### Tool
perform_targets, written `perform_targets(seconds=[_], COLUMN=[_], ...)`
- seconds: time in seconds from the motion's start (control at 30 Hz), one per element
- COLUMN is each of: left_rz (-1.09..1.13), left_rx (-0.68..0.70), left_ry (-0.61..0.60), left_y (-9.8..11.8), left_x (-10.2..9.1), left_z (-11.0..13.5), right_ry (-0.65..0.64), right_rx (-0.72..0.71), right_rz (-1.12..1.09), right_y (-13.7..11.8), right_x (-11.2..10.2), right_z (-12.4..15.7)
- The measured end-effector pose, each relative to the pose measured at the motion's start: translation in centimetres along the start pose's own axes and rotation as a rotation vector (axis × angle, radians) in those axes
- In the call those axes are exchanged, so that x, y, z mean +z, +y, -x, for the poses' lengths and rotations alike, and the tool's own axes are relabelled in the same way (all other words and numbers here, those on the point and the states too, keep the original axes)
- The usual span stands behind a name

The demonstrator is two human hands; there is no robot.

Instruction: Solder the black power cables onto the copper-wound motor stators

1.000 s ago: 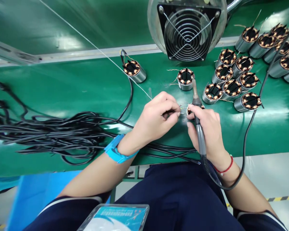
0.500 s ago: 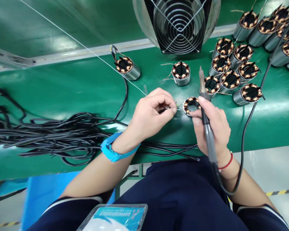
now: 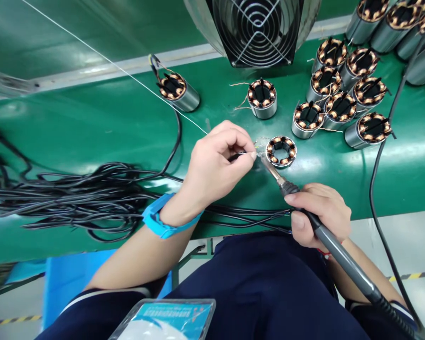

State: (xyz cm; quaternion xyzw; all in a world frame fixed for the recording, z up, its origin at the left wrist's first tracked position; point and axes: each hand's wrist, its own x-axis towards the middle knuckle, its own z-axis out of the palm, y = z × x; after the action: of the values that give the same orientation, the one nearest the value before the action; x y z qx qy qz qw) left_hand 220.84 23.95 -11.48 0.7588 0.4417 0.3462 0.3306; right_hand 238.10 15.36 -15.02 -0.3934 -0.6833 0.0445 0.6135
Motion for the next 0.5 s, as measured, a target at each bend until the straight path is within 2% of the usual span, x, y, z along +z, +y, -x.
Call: perform_targets(seconds=[0.27,0.5], left_rz=[-0.008,-0.006], left_rx=[-0.011,-0.004], left_ry=[0.002,0.004], left_y=[-0.1,-0.1], left_x=[0.0,0.0], left_z=[0.0,0.0], right_ry=[-0.079,-0.043], right_rx=[0.166,0.118], right_rz=[0.01,0.029], right_y=[-0.4,-0.4], right_x=[-0.9,-0.7], right_z=[0.4,0.4])
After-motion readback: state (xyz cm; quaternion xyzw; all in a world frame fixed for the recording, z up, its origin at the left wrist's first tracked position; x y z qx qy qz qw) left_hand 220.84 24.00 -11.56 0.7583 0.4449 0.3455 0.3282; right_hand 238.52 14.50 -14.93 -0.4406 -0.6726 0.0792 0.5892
